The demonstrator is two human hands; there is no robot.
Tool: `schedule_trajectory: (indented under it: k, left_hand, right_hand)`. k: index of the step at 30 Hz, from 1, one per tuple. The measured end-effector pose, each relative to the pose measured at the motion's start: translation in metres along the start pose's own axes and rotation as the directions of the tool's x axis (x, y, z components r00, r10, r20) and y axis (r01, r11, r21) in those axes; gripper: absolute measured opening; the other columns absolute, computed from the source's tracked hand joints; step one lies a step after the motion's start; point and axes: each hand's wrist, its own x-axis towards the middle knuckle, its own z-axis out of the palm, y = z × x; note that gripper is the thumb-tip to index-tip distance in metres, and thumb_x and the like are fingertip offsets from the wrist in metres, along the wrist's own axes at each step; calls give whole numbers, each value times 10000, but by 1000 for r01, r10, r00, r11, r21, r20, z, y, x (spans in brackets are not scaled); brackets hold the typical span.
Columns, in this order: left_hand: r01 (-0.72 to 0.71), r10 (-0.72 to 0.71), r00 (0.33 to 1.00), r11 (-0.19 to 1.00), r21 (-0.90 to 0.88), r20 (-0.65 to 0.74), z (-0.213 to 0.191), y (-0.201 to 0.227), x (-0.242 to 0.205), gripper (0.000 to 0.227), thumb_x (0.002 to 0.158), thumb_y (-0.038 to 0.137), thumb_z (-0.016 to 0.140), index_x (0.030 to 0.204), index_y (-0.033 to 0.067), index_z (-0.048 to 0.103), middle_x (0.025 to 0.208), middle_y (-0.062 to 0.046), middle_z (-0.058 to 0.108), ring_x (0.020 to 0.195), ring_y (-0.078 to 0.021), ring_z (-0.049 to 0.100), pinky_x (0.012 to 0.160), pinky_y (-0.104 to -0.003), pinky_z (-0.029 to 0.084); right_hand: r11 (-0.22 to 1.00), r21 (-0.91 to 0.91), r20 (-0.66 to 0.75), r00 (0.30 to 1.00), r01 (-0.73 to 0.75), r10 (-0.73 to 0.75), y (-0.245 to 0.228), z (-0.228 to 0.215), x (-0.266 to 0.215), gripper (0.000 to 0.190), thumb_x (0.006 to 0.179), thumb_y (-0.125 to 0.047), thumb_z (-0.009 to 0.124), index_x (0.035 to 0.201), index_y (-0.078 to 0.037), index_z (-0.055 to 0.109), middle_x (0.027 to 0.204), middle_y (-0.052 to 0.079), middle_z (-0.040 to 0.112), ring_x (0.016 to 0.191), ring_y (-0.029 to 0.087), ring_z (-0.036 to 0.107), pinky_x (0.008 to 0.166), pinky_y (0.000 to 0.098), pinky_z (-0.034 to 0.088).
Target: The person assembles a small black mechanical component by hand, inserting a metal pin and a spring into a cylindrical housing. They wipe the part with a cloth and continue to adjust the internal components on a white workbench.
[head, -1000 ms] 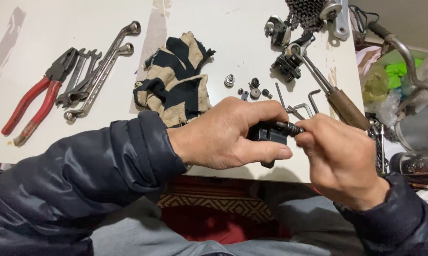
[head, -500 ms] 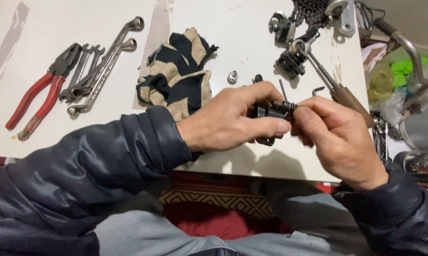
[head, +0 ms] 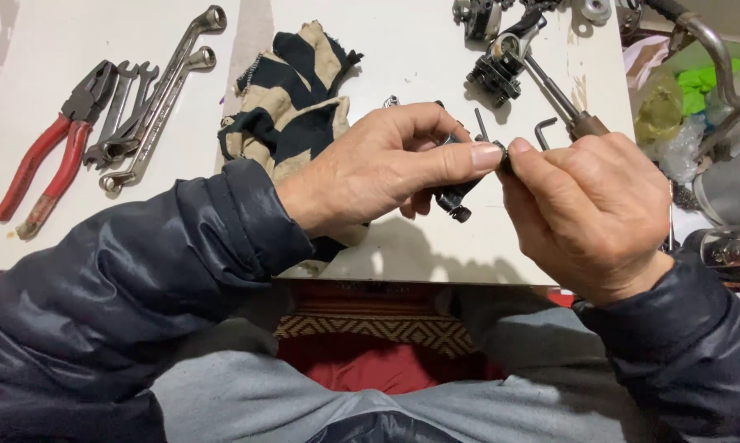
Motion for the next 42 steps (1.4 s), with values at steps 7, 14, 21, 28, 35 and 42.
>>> schedule_trajectory:
  k: [7,14,21,28,35,42]
  left_hand:
    - [-219,213,973,974,-67,-85,-16,-23,6,364,820,303,745,1075,73,622,773,-84,764,709,-161,739,742,-299,633]
    - [-80,-5,964,947,-310,-266,-32,-21,6,316,817,299,737,1002,54,658,867,-57,677,699,-143,602,645,-273,512]
    - [-139,48,952,948,-287,-302,-43,-27,-5,310,844,367,686,944,76,650,832,-16,581,673,-132,585,627,-262,526]
    - [-196,105,916,959,-206,-387,-49,-14,-21,456,745,437,714,1031,85,662,886,-28,658,701,-120,594,603,-243,519]
    - [-362,205,868,885,-293,-453,-66,-24,-36,261,822,315,751,907,84,664,784,-30,655,623,-105,590,524,-238,532]
    - [-555,534,710,825,101,-459,-90,-30,-52,256,909,441,642,982,197,622,926,22,672,748,-109,675,651,-250,554]
  right_hand:
    - [904,159,201,909,-398,365,-5,14,3,403,1041,-156,773,1322,98,636,964,160,724,753,232,686,719,365,556]
    - [884,275,451,863,-378,229,-19,49,11,330,947,-277,709,1165,-32,674,965,125,679,741,262,648,637,402,532]
    - [912,298,545,835,-282,80,-59,67,42,774,858,-567,728,1390,-52,506,1343,240,528,1051,339,572,798,491,563]
    - [900,202,745,657,-386,114,-62,131,62,913,789,-537,850,1434,-90,383,1226,275,578,1049,436,553,757,546,530]
    - [672,406,660,708,-619,253,-37,93,84,391,800,-184,715,1190,-181,703,1151,60,716,981,245,626,845,380,477]
    - [535,-9,835,288,-845,469,17,-10,49,412,602,-50,722,1005,-116,781,894,78,726,796,225,610,713,359,464]
